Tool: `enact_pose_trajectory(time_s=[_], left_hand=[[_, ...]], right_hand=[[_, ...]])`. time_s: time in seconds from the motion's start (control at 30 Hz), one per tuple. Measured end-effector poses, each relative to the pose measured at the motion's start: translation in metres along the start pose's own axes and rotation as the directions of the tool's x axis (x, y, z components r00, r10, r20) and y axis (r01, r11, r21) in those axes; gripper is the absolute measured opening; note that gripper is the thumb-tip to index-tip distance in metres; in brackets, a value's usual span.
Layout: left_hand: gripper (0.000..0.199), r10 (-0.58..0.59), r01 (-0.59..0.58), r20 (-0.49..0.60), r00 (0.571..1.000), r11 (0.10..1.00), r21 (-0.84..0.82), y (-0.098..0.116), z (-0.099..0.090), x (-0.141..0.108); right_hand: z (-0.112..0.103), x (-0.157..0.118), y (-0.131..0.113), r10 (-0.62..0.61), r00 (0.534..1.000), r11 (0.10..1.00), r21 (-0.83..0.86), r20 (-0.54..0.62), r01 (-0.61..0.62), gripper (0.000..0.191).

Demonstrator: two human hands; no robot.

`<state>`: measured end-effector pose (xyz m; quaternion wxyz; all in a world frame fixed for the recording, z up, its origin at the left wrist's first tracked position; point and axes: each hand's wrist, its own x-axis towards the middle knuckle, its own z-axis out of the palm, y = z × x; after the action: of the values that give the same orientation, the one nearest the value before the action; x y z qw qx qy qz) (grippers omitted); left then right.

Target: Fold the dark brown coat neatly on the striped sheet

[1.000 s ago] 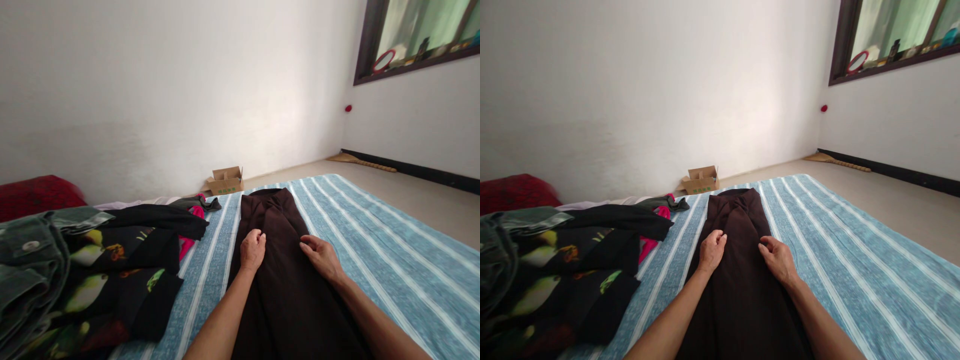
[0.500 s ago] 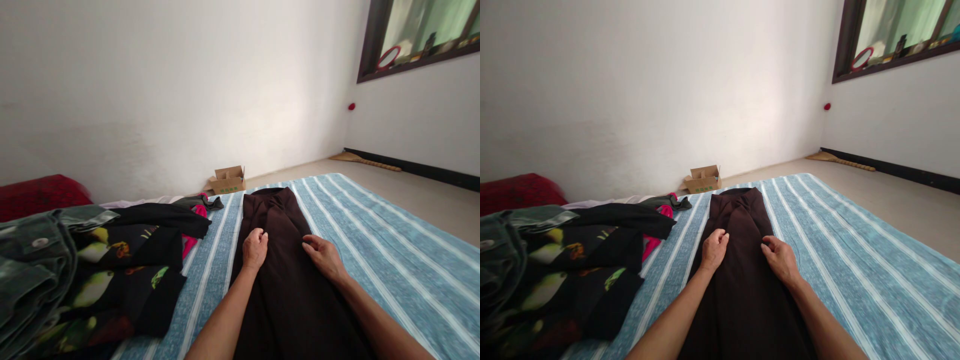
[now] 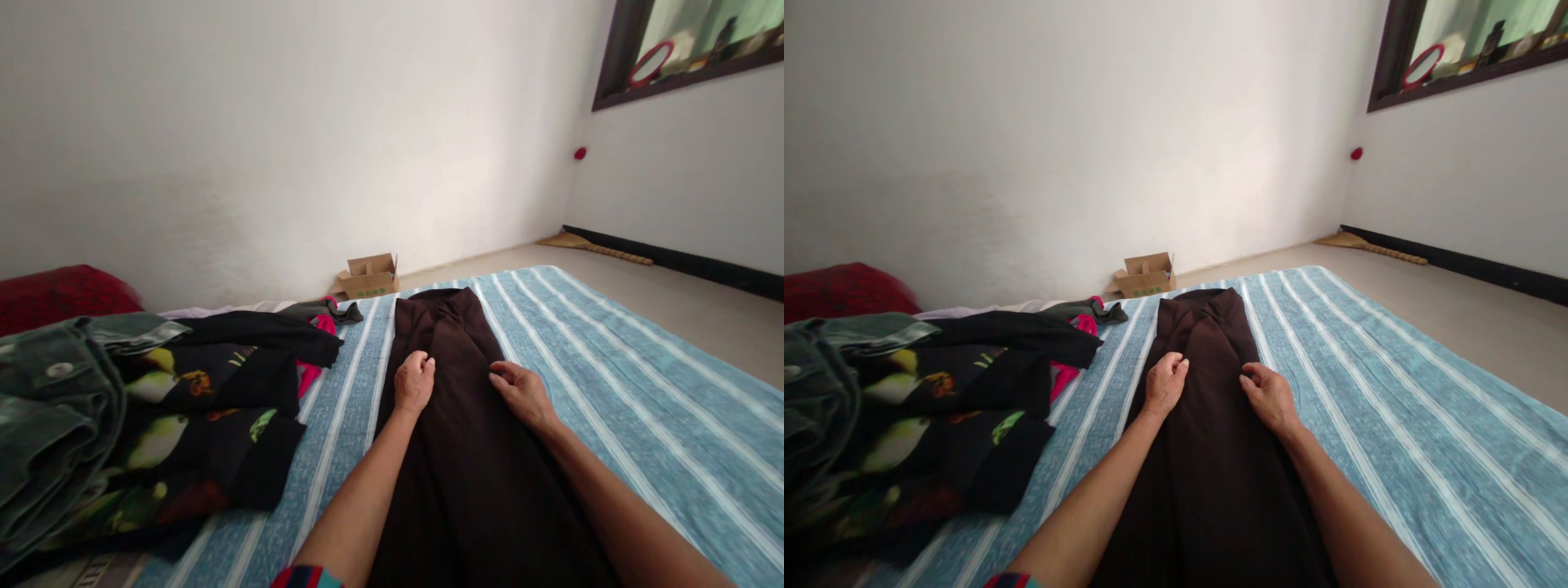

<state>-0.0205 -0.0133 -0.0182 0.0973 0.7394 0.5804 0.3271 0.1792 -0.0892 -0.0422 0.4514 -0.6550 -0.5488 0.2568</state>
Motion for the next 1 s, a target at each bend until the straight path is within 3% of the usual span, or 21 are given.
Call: enact_pose_trajectory(time_s=[0.6, 1.0], left_hand=[[0.017, -0.02, 0.019, 0.033, 0.999, 0.999, 0.031, 0.004, 0.006, 0.001], [0.015, -0.011, 0.01, 0.019, 1.0, 0.999, 0.032, 0.002, 0.004, 0.001]], right_hand=[[-0.006, 0.002, 0.004, 0.001, 1.0, 1.0, -0.018, -0.005, -0.001, 0.037], [-0.011, -0.003, -0.018, 0.072, 0.989, 0.997, -0.001, 0.13, -0.072, 0.054]])
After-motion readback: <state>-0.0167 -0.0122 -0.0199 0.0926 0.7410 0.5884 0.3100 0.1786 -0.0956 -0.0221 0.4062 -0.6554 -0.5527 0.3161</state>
